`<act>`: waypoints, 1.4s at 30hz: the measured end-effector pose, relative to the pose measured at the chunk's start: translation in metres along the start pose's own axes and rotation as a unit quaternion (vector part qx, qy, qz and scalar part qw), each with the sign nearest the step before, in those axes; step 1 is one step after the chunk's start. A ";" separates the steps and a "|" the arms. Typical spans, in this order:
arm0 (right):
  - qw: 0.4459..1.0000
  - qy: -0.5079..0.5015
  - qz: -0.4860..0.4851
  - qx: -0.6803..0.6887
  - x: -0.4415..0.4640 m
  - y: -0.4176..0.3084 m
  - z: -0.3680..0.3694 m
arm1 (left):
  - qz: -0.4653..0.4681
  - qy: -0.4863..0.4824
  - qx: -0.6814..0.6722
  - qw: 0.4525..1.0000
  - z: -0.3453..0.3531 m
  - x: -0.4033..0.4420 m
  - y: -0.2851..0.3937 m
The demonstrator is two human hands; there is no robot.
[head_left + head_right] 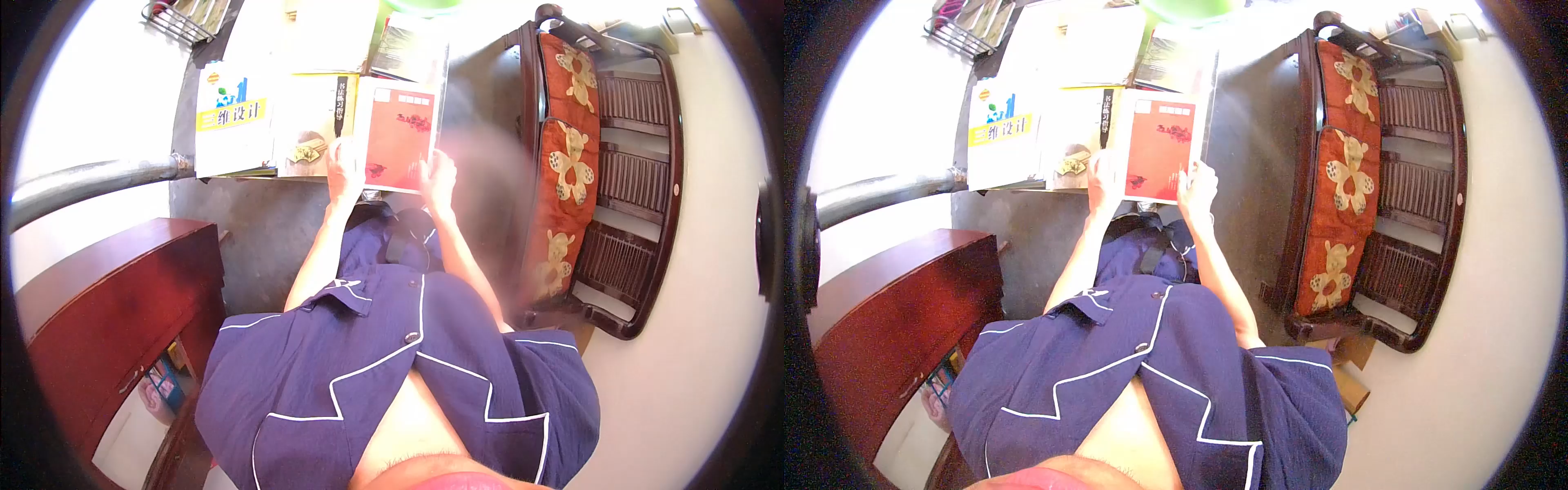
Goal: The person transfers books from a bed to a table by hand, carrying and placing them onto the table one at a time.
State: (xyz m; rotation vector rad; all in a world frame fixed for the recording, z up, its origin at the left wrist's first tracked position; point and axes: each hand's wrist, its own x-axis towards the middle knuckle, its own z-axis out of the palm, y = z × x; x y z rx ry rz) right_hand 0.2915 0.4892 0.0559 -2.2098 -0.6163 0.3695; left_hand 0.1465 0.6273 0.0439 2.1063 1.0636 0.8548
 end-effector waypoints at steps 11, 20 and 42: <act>0.942 -0.036 -0.228 -0.243 -0.010 -0.018 -0.012 | 0.027 -0.088 0.090 0.992 0.000 -0.003 0.037; 0.922 -0.145 -0.356 -0.034 -0.001 -0.021 -0.030 | -0.045 0.062 0.058 0.995 0.002 -0.065 0.054; 0.499 -0.757 -0.419 0.059 -0.277 0.011 -0.025 | -0.449 0.541 0.126 0.699 -0.019 -0.452 0.173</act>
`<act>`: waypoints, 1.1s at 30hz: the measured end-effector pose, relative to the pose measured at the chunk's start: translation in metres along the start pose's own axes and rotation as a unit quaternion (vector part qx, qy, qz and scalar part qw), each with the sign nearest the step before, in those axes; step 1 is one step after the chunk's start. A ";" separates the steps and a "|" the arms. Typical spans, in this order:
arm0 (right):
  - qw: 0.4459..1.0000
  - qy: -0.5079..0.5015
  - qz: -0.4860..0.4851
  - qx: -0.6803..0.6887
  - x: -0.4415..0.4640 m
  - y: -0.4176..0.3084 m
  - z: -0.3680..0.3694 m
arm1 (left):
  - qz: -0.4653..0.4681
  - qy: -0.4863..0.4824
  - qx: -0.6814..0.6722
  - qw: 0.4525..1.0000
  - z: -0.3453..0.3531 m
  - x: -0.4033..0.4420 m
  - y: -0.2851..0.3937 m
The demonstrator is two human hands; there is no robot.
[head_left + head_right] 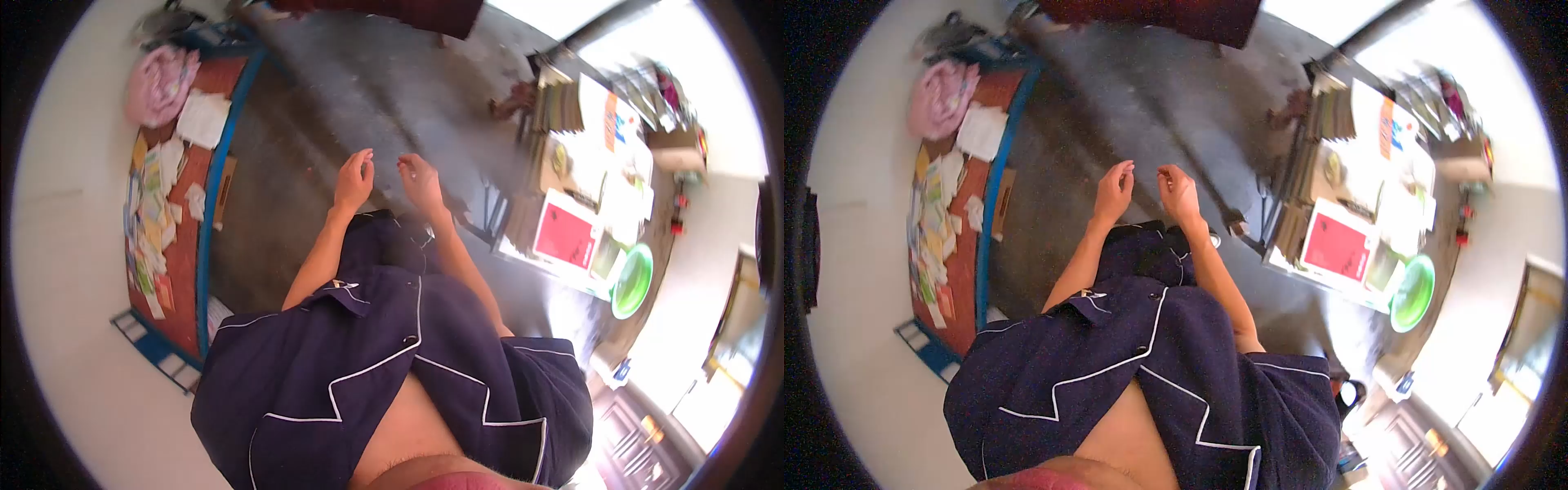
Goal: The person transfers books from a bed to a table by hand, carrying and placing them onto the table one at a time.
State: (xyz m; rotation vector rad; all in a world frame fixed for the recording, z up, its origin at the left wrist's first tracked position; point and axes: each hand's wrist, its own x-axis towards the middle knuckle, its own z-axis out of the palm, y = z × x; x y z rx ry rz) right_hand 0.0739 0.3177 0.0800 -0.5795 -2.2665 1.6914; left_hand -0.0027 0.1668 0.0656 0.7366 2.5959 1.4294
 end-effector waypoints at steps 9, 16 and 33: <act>0.980 -0.191 -0.051 -0.025 0.005 -0.031 0.177 | -0.191 0.082 -0.045 0.977 -0.127 -0.057 -0.118; 0.950 -0.304 -0.046 -0.057 -0.002 -0.035 0.277 | -0.274 0.176 -0.038 0.945 -0.209 -0.082 -0.168; 0.736 -0.635 -0.177 -0.152 0.088 -0.109 0.523 | -0.389 0.460 -0.023 0.798 -0.330 -0.089 -0.256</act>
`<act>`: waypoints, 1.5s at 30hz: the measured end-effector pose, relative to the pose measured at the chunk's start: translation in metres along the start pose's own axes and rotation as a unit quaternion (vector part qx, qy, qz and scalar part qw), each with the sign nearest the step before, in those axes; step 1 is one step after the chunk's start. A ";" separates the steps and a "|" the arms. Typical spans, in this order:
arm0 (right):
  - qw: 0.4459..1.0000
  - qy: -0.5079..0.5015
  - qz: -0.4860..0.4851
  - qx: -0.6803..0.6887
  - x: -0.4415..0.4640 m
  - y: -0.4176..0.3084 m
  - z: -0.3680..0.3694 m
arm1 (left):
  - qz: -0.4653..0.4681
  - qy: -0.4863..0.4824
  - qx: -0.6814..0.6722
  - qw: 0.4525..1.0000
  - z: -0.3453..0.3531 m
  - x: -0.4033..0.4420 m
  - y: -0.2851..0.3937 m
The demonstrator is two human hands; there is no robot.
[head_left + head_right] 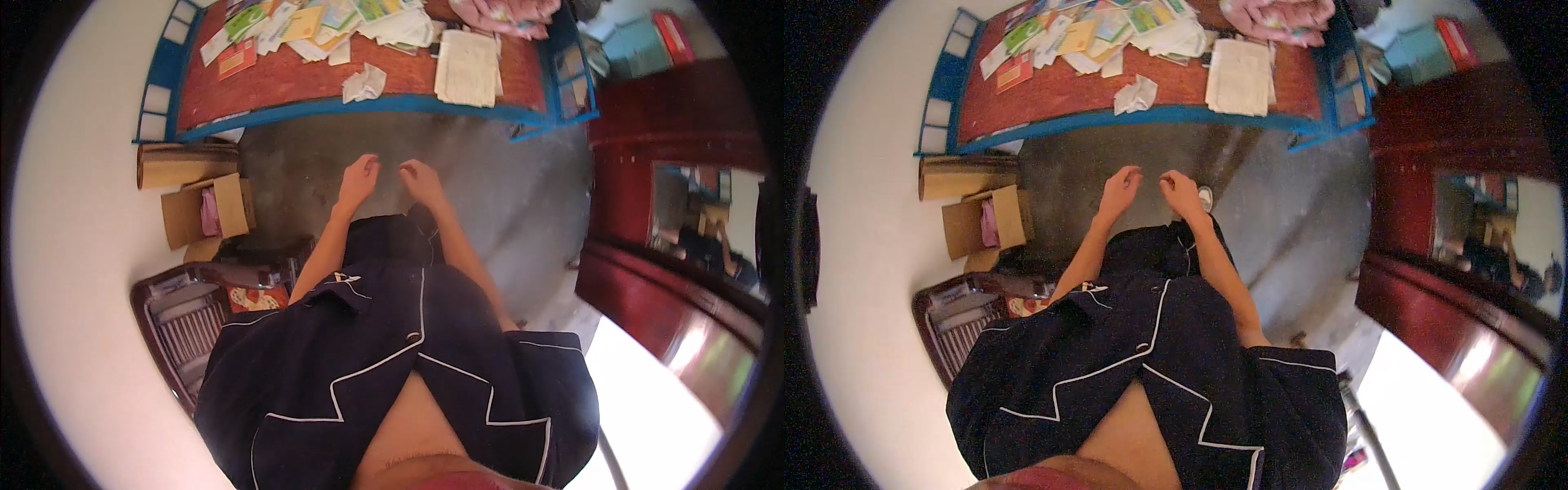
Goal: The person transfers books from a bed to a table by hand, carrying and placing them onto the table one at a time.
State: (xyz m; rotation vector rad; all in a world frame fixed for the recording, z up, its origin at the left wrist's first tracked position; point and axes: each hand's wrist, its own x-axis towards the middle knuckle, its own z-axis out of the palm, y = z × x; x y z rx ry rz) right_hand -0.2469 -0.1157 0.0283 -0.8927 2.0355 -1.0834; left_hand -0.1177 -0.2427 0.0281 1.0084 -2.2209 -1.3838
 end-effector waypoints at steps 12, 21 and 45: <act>0.975 -0.216 -0.036 0.041 0.133 -0.024 0.009 | -0.186 0.173 0.030 0.967 -0.023 0.030 -0.013; 0.974 -0.222 -0.020 0.042 0.237 -0.048 0.057 | -0.191 0.144 -0.090 0.967 -0.068 0.140 -0.057; 0.919 0.003 0.243 0.310 0.437 -0.085 0.057 | -0.186 -0.028 -0.121 0.975 -0.120 0.433 -0.072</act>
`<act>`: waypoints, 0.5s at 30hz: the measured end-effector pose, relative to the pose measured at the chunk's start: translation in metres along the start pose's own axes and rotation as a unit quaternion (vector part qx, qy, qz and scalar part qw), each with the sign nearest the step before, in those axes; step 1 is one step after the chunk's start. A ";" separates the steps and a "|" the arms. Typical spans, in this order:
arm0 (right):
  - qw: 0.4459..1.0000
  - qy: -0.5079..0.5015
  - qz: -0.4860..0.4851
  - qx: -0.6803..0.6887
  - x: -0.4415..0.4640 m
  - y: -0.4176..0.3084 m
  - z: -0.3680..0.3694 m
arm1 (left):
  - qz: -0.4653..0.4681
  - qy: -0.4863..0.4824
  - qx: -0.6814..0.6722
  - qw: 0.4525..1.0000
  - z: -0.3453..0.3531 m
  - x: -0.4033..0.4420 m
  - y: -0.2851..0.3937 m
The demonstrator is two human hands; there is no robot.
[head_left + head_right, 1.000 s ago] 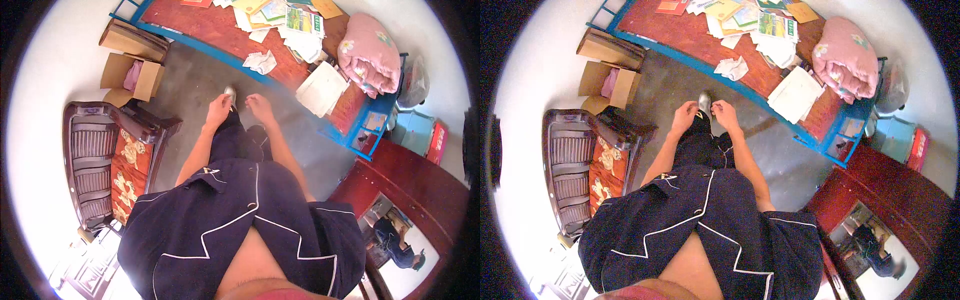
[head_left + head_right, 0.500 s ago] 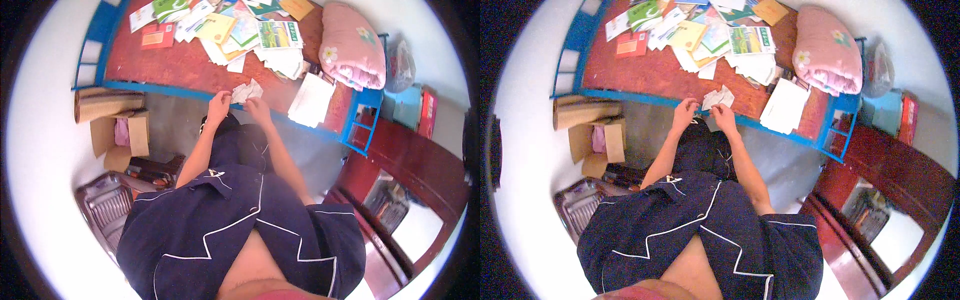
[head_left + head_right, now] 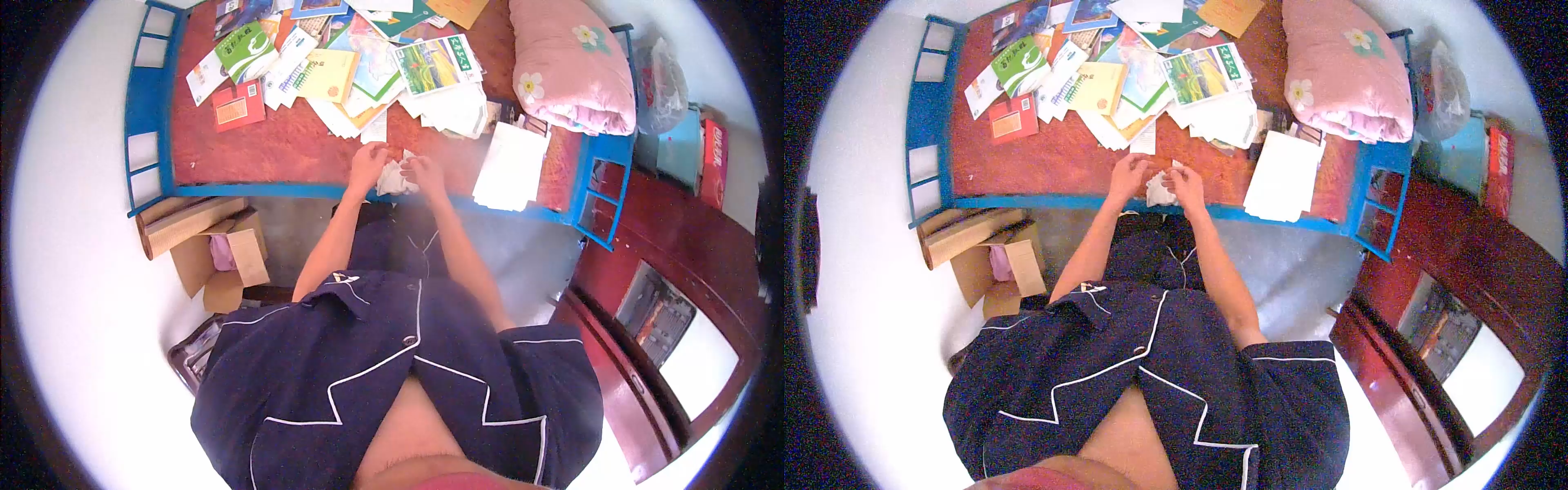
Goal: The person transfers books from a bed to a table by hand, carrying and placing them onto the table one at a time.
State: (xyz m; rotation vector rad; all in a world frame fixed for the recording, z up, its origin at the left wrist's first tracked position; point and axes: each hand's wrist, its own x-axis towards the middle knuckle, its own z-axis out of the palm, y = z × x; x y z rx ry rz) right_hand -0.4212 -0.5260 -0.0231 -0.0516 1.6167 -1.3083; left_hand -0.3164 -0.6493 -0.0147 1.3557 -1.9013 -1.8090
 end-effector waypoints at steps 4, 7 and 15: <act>0.996 0.001 0.035 0.078 0.034 -0.004 -0.008 | -0.005 0.018 -0.035 0.999 0.016 0.034 -0.010; 0.994 -0.006 -0.065 -0.085 0.099 0.021 -0.028 | -0.113 0.024 -0.137 0.984 0.033 0.059 -0.019; 0.998 -0.002 -0.023 -0.064 0.205 0.070 -0.055 | -0.159 0.035 -0.106 0.981 0.061 0.126 -0.030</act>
